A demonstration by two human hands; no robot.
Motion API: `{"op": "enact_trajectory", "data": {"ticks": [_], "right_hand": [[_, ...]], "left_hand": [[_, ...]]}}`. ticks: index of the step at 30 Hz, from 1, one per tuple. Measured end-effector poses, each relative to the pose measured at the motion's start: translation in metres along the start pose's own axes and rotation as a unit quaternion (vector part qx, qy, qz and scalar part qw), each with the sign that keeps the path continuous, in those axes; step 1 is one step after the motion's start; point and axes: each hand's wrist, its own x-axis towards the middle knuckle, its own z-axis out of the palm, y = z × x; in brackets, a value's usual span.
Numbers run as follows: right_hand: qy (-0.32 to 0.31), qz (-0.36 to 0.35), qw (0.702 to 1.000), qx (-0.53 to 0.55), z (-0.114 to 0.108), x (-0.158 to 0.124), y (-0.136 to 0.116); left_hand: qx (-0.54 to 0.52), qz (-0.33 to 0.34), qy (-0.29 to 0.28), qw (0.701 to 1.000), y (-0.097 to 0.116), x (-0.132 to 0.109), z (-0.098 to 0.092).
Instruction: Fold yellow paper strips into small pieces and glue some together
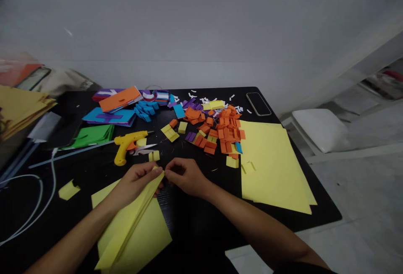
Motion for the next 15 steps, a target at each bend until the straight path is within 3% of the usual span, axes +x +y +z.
{"op": "enact_trajectory", "data": {"ticks": [3, 15], "right_hand": [[0.006, 0.006, 1.0, 0.001, 0.0005, 0.0002, -0.0006], [0.046, 0.004, 0.999, -0.011, -0.0034, 0.0036, 0.0006]], "left_hand": [[0.03, 0.023, 0.004, 0.999, -0.0025, 0.0001, 0.0004], [-0.009, -0.029, 0.004, 1.0, -0.0018, 0.0012, 0.0017]]}}
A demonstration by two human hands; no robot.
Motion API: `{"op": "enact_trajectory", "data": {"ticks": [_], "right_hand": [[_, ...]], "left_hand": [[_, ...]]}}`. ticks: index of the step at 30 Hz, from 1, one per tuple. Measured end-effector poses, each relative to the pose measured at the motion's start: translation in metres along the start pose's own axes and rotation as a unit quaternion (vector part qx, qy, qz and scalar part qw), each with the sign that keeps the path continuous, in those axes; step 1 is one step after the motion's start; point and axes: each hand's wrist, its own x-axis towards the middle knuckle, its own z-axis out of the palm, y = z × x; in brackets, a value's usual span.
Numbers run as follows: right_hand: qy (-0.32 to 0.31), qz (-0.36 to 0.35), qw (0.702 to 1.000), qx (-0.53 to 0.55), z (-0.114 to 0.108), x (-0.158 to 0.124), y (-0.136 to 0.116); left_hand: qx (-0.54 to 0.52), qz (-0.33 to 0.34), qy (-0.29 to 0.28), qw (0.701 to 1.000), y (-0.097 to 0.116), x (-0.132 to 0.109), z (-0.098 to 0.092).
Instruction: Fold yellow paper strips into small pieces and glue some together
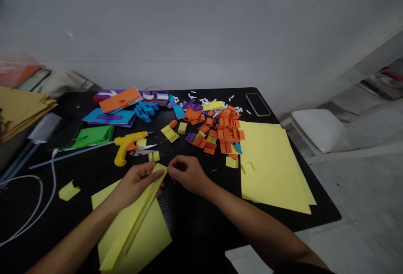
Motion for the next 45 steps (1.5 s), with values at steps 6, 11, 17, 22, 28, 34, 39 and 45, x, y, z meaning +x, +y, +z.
{"op": "enact_trajectory", "data": {"ticks": [6, 11, 17, 22, 28, 34, 39, 45], "right_hand": [[0.014, 0.008, 1.0, 0.015, -0.001, 0.001, -0.003], [-0.013, 0.019, 0.999, 0.048, -0.002, 0.0, -0.004], [-0.041, 0.02, 0.999, 0.013, 0.0, 0.0, -0.001], [-0.006, 0.005, 1.0, 0.013, -0.002, 0.001, -0.003], [0.089, -0.04, 0.994, 0.045, -0.015, 0.009, -0.007], [0.168, -0.081, 0.976, 0.109, -0.02, 0.011, -0.009], [0.195, -0.099, 0.968, 0.121, -0.018, 0.009, -0.014], [0.068, -0.051, 0.99, 0.112, -0.019, 0.003, -0.012]], "left_hand": [[-0.035, -0.029, -0.019, 0.999, -0.002, 0.0, 0.0], [-0.015, 0.006, -0.037, 0.999, 0.001, -0.001, 0.001], [0.014, 0.038, -0.059, 0.997, 0.005, -0.003, 0.006], [-0.019, 0.009, -0.069, 0.997, -0.001, -0.002, 0.004], [0.008, -0.052, -0.071, 0.996, 0.001, -0.003, -0.012], [0.086, -0.011, 0.024, 0.996, 0.03, -0.011, -0.036], [0.104, 0.082, 0.176, 0.975, 0.038, -0.019, -0.053], [-0.097, 0.236, 0.288, 0.923, 0.033, -0.012, -0.053]]}}
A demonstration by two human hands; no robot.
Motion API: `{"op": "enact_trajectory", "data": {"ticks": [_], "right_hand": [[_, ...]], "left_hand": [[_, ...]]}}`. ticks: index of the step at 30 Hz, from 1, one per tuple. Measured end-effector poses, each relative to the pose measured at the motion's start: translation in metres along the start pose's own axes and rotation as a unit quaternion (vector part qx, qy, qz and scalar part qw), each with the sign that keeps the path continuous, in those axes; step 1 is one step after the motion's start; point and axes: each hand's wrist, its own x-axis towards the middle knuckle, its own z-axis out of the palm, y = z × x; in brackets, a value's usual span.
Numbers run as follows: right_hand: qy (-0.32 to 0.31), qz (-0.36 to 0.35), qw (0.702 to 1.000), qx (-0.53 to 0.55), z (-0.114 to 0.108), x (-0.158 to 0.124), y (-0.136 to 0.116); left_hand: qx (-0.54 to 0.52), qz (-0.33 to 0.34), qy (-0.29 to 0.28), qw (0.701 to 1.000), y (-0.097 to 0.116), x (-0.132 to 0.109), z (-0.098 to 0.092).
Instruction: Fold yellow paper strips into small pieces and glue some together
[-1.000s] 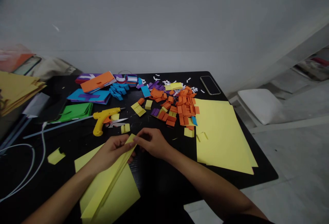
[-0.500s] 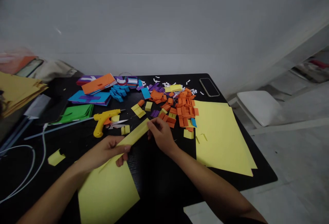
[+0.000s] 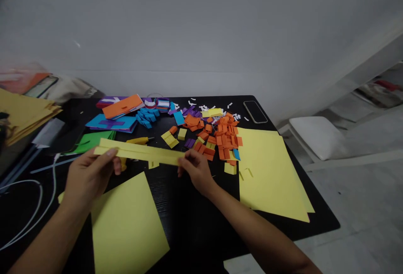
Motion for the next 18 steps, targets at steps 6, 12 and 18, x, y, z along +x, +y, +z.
{"op": "enact_trajectory", "data": {"ticks": [6, 12, 18], "right_hand": [[-0.317, 0.123, 0.935, -0.1, 0.004, -0.011, -0.002], [-0.186, 0.09, 0.978, 0.01, 0.012, -0.008, 0.005], [-0.124, 0.088, 0.988, -0.007, 0.016, -0.007, 0.011]], "left_hand": [[0.047, -0.012, -0.027, 0.998, -0.003, -0.006, 0.007], [0.205, -0.052, -0.239, 0.948, -0.012, -0.025, 0.026], [0.234, -0.118, -0.317, 0.912, -0.026, -0.037, 0.038]]}}
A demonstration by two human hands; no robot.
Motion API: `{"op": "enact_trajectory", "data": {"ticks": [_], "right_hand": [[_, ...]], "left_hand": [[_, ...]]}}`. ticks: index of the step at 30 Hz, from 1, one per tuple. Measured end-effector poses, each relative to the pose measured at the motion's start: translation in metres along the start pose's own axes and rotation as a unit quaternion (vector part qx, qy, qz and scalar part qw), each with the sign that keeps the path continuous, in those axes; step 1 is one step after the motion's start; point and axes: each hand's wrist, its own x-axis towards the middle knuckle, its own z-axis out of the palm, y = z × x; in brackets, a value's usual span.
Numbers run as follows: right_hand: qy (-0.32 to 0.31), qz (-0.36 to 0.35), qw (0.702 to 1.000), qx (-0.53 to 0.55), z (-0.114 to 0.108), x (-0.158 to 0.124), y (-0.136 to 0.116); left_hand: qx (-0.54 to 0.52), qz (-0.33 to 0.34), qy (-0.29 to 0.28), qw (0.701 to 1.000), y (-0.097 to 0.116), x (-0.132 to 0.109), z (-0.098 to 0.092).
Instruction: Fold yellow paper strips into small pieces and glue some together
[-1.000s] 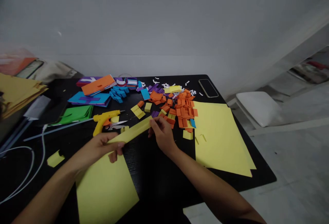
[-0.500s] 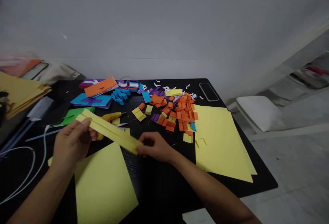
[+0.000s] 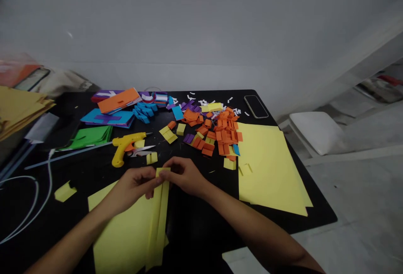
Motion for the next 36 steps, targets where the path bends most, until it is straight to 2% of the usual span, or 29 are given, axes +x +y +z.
{"op": "enact_trajectory", "data": {"ticks": [3, 13, 24, 36], "right_hand": [[0.016, -0.003, 0.999, -0.034, 0.0, -0.0002, 0.002], [0.026, 0.025, 0.999, -0.036, 0.0014, -0.0006, -0.0014], [0.036, 0.026, 0.997, -0.061, 0.0017, -0.0005, -0.0004], [0.037, 0.028, 0.997, -0.058, 0.0016, -0.0005, -0.0004]], "left_hand": [[0.007, -0.003, -0.004, 1.0, -0.0031, -0.0003, 0.001], [0.004, 0.003, -0.028, 1.0, 0.0014, 0.0007, -0.0027], [-0.023, -0.002, -0.05, 0.998, 0.0016, 0.0018, -0.0039], [-0.01, -0.006, -0.047, 0.999, -0.0038, 0.0013, -0.0038]]}}
